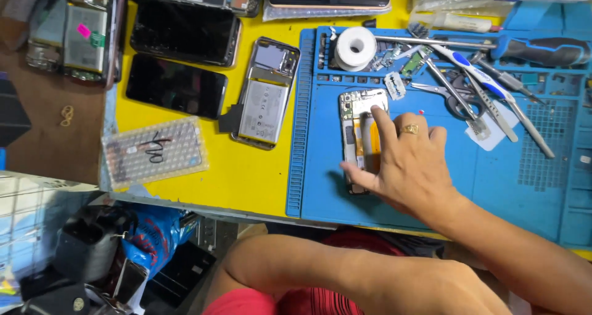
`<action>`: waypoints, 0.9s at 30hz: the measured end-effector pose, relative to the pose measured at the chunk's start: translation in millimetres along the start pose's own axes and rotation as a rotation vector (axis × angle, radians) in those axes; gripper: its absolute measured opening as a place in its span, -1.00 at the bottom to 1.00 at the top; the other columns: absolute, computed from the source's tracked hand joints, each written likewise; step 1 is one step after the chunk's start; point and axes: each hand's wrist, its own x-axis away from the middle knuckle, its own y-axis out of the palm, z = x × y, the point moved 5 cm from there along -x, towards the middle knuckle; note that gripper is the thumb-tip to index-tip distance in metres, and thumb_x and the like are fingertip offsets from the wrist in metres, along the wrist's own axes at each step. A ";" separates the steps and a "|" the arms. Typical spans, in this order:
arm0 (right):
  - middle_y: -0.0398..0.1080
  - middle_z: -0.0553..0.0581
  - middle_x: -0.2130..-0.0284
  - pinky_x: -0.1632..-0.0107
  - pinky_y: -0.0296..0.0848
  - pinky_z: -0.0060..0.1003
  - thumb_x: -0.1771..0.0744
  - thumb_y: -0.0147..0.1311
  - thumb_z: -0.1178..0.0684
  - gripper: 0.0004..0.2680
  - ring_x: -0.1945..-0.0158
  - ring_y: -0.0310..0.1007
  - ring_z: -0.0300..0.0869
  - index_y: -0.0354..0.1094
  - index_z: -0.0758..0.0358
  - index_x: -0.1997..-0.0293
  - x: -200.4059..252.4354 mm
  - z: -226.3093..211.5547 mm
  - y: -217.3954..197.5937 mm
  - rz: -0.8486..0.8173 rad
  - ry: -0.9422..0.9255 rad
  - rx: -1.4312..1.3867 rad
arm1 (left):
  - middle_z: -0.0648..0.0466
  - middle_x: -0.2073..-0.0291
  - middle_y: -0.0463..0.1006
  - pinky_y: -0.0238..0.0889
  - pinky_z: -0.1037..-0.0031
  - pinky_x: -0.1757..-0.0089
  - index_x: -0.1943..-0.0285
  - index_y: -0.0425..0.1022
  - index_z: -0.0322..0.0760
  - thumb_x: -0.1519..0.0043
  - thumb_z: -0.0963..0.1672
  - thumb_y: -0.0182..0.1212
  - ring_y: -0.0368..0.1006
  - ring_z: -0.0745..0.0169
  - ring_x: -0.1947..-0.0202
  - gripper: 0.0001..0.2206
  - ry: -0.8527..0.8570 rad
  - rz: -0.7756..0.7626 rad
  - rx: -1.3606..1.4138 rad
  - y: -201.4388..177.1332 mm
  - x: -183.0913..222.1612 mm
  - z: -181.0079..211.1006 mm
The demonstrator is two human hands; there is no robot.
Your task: The person disassembles a smartphone on a blue work mat, using a screwdriver to remove screws and a metal spudger to pry open the casing. They disconnect the battery and remove the motherboard, then proceed to reassemble the device by reconnecting the battery and placing the motherboard back into the frame.
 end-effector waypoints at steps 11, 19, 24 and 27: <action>0.34 0.17 0.20 0.25 0.15 -0.08 -0.12 -0.12 -0.89 -0.06 0.23 0.26 -0.01 0.14 0.00 -0.50 2.3 -4.8 -7.0 0.059 0.014 0.104 | -0.13 0.00 0.43 0.40 -0.05 0.20 -0.27 0.39 -0.10 -0.24 0.24 0.20 0.43 -0.18 0.00 -0.40 -1.431 0.977 -1.594 -183.9 129.4 115.5; 0.27 0.29 0.11 0.20 0.18 0.00 -0.14 0.19 -0.50 -0.15 0.11 0.23 0.10 0.01 0.13 -0.54 4.6 1.5 -4.0 -0.015 -0.077 -0.140 | -0.14 -0.04 0.41 0.27 -0.03 0.07 -0.33 0.38 -0.08 -0.20 0.15 0.32 0.33 -0.18 -0.07 -0.42 -1.357 1.042 -1.655 -185.1 137.1 114.8; 0.23 0.26 -0.01 0.09 0.15 0.03 -0.11 0.35 -0.25 -0.14 0.06 0.21 0.08 -0.09 0.16 -0.55 5.0 21.3 -2.0 -0.181 -0.317 -0.394 | -0.11 0.08 0.43 0.18 -0.03 0.00 -0.33 0.39 -0.08 -0.06 0.11 0.50 0.36 -0.23 -0.03 -0.33 -1.245 1.128 -1.533 -186.2 143.4 117.8; 0.18 0.23 -0.19 0.00 0.07 0.07 -0.11 0.39 -0.09 -0.15 -0.03 0.15 0.09 -0.15 0.05 -0.54 3.1 28.0 -1.6 -0.252 -0.441 -0.476 | -0.05 0.01 0.40 0.14 0.06 -0.06 -0.35 0.32 -0.05 0.01 0.07 0.55 0.34 -0.09 -0.07 -0.27 -1.215 1.161 -1.384 -187.7 146.5 118.8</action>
